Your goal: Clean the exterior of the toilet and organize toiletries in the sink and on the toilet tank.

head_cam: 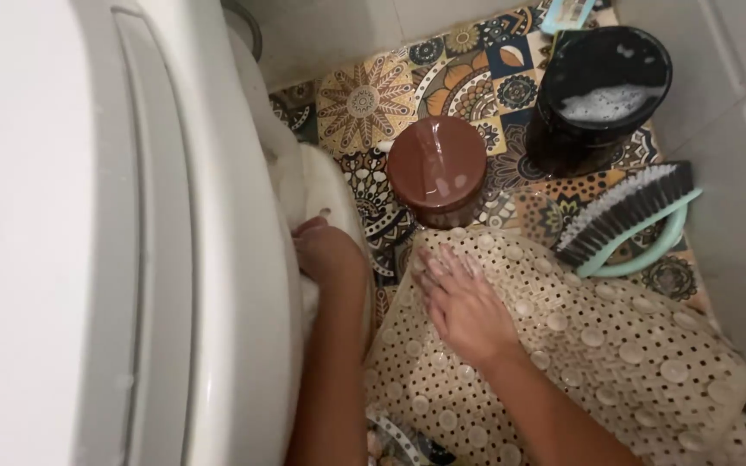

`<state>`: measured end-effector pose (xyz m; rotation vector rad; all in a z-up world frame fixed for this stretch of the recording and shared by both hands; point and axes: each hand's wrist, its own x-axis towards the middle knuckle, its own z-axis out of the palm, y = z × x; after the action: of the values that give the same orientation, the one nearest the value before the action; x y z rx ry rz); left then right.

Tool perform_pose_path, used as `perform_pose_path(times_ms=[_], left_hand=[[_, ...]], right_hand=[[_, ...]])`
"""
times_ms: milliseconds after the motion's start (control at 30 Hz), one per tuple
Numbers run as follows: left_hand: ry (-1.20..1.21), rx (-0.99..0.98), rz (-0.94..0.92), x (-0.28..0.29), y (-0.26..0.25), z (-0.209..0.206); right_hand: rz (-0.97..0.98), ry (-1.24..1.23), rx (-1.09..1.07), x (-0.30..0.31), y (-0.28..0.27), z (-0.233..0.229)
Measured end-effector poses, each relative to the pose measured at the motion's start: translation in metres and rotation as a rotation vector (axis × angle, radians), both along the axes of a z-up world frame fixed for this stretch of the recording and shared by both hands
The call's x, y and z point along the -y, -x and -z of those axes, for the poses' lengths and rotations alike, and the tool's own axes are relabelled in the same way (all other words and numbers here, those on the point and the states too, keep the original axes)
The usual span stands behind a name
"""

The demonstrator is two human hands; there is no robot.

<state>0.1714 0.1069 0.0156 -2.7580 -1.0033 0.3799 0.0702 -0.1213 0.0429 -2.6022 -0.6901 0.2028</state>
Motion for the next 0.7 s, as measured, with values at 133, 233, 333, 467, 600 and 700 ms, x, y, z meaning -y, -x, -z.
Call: perform_pose_path(times_ms=[133, 233, 333, 467, 600, 700], left_hand=[[-0.028, 0.067, -0.006, 0.01, 0.0, -0.019], [-0.048, 0.109, -0.013, 0.015, 0.005, -0.026], [-0.064, 0.154, -0.007, 0.02, 0.003, -0.029], [-0.07, 0.213, 0.006, 0.033, -0.004, -0.022], [-0.071, 0.233, -0.002, 0.029, -0.008, 0.006], [-0.255, 0.382, 0.329, 0.02, -0.017, 0.04]], right_hand=[[-0.02, 0.088, -0.008, 0.0, -0.001, 0.004], [-0.023, 0.074, 0.019, 0.0, 0.002, 0.002], [-0.015, 0.036, 0.043, -0.001, 0.0, -0.001], [-0.037, 0.163, -0.094, 0.002, 0.001, -0.003], [-0.028, 0.028, 0.141, 0.001, 0.0, 0.011], [-0.017, 0.055, 0.073, 0.002, 0.0, 0.004]])
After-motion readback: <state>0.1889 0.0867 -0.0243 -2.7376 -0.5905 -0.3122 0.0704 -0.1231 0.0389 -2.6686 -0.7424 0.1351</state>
